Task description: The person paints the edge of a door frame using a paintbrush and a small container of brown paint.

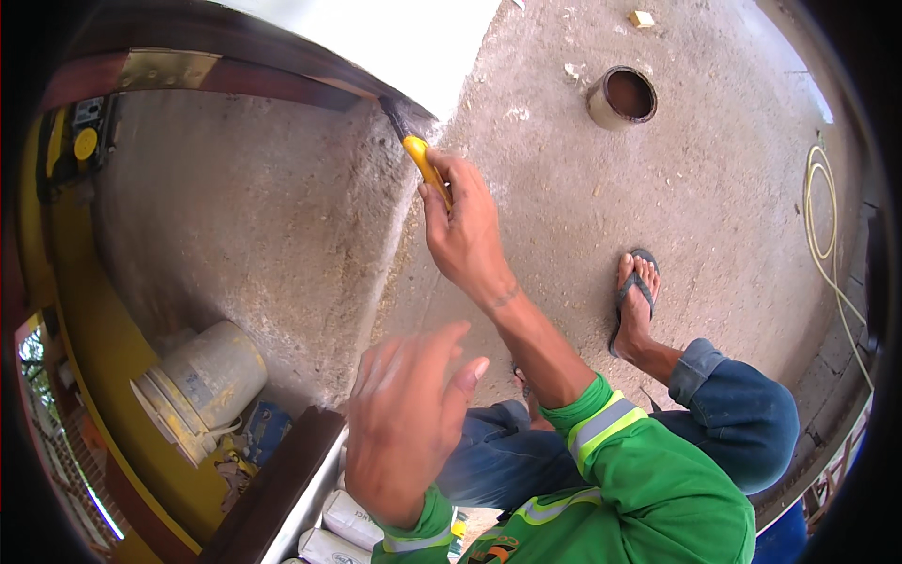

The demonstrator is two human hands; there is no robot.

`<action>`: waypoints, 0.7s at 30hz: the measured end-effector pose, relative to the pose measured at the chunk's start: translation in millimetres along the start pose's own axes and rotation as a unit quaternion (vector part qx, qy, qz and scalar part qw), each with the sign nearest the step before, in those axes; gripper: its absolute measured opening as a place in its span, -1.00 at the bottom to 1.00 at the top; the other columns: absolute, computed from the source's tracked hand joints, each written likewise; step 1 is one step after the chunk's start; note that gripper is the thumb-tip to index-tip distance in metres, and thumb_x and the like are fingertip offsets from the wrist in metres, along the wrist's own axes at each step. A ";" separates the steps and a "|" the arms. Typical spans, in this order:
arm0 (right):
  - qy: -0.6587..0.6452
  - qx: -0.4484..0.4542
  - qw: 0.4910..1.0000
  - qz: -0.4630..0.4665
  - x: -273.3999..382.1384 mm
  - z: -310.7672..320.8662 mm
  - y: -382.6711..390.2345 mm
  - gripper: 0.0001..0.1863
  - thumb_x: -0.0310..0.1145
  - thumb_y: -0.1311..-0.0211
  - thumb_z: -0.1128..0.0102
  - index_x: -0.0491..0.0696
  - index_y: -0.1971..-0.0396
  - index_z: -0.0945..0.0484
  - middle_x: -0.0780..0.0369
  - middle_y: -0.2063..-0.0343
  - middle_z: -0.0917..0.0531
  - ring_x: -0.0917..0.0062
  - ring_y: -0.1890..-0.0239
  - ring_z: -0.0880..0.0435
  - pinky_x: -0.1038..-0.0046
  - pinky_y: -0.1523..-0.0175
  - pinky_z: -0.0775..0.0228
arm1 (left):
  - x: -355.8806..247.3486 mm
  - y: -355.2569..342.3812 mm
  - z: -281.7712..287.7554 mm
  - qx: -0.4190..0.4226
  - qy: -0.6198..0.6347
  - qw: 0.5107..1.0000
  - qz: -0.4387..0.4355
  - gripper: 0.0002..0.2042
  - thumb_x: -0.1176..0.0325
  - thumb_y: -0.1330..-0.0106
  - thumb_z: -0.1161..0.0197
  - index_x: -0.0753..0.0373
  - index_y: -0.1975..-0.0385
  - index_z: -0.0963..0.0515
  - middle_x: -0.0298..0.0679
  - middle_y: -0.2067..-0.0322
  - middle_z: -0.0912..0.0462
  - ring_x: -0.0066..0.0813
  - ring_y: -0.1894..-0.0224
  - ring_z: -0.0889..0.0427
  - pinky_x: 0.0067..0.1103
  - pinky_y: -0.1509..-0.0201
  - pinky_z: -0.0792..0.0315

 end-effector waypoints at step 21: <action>0.636 0.211 0.738 -0.079 -25.6 232.3 -169.4 -0.73 -0.29 -0.14 -0.22 -0.16 0.27 -0.70 -0.04 0.32 -0.73 0.10 0.20 -0.74 0.17 0.13 -0.56 | -57.8 -40.4 -26.9 0.044 0.046 0.985 -0.157 -0.80 0.24 -0.36 -0.21 0.26 0.24 -0.52 -0.07 0.30 -0.66 -0.01 0.15 -0.59 -0.20 -0.01 -0.41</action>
Point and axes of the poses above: each hand's wrist, its own y-axis away from the middle knuckle, its own z-axis out of the back of the hand, x = y × z, the point moved 5 cm from there along -y, towards the middle knuckle
